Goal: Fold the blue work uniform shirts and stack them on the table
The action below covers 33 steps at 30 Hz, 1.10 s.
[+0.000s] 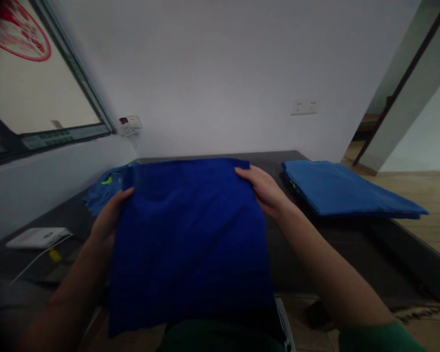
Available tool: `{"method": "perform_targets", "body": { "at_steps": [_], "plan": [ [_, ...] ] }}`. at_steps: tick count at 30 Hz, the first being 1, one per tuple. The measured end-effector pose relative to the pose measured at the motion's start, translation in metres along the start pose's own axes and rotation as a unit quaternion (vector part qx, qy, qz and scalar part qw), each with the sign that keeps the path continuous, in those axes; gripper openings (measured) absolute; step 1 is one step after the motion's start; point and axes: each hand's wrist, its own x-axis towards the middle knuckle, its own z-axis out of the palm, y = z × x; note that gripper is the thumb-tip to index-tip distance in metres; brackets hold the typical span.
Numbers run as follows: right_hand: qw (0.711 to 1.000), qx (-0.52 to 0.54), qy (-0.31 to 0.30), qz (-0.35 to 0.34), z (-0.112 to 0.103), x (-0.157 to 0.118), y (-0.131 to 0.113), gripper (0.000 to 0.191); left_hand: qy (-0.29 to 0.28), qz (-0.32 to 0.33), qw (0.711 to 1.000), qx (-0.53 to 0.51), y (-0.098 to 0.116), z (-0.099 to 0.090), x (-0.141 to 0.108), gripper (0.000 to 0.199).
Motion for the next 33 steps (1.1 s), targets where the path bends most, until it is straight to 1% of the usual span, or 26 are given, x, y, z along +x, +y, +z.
{"method": "perform_targets", "body": {
  "at_steps": [2, 3, 5, 7, 9, 12, 15, 18, 21, 23, 25, 26, 27, 30, 33],
  "plan": [
    [0.999, 0.033, -0.002, 0.034, 0.002, 0.045, 0.017, 0.019, -0.031, -0.045, 0.998, -0.043, 0.007, 0.016, 0.036, 0.028],
    [0.998, 0.041, 0.0, 0.048, 0.001, 0.066, 0.028, 0.017, -0.04, -0.062, 0.996, -0.057, 0.006, 0.021, 0.056, 0.026],
    [0.996, 0.043, -0.009, 0.077, -0.002, 0.103, 0.053, 0.015, -0.044, -0.084, 0.993, -0.065, -0.005, 0.025, 0.095, 0.022],
    [0.992, 0.019, -0.026, 0.12, -0.005, 0.132, 0.08, 0.013, -0.033, -0.099, 0.994, -0.042, -0.024, 0.024, 0.132, 0.021],
    [0.983, -0.047, -0.03, 0.174, -0.006, 0.153, 0.107, 0.011, -0.026, -0.12, 0.992, 0.007, -0.048, 0.023, 0.161, 0.021],
    [0.961, -0.147, -0.009, 0.234, -0.004, 0.169, 0.145, 0.007, -0.026, -0.157, 0.985, 0.073, -0.081, 0.022, 0.19, 0.018],
    [0.95, -0.184, 0.008, 0.253, -0.005, 0.172, 0.176, 0.01, -0.027, -0.184, 0.977, 0.104, -0.106, 0.016, 0.202, 0.017],
    [0.948, -0.207, 0.01, 0.243, -0.008, 0.174, 0.191, 0.021, -0.038, -0.192, 0.973, 0.119, -0.117, 0.006, 0.207, 0.017],
    [0.954, -0.222, 0.013, 0.202, -0.011, 0.183, 0.191, 0.039, -0.043, -0.171, 0.975, 0.132, -0.117, -0.002, 0.212, 0.018],
    [0.96, -0.246, 0.017, 0.133, -0.012, 0.192, 0.189, 0.044, -0.032, -0.144, 0.978, 0.149, -0.114, -0.007, 0.215, 0.019],
    [0.956, -0.286, 0.015, 0.062, -0.01, 0.199, 0.19, 0.042, -0.013, -0.119, 0.977, 0.175, -0.113, -0.011, 0.217, 0.021],
    [0.949, -0.312, 0.012, 0.041, -0.008, 0.201, 0.192, 0.04, -0.002, -0.11, 0.975, 0.194, -0.114, -0.013, 0.218, 0.023],
    [0.94, -0.339, 0.009, 0.036, -0.006, 0.201, 0.196, 0.038, 0.008, -0.104, 0.971, 0.217, -0.117, -0.015, 0.22, 0.024],
    [0.915, -0.399, 0.005, 0.064, 0.001, 0.196, 0.213, 0.033, 0.032, -0.094, 0.95, 0.297, -0.129, -0.017, 0.224, 0.024],
    [0.904, -0.424, 0.001, 0.052, 0.005, 0.184, 0.227, 0.03, 0.042, -0.075, 0.926, 0.369, -0.137, -0.016, 0.227, 0.013]
  ]
}}
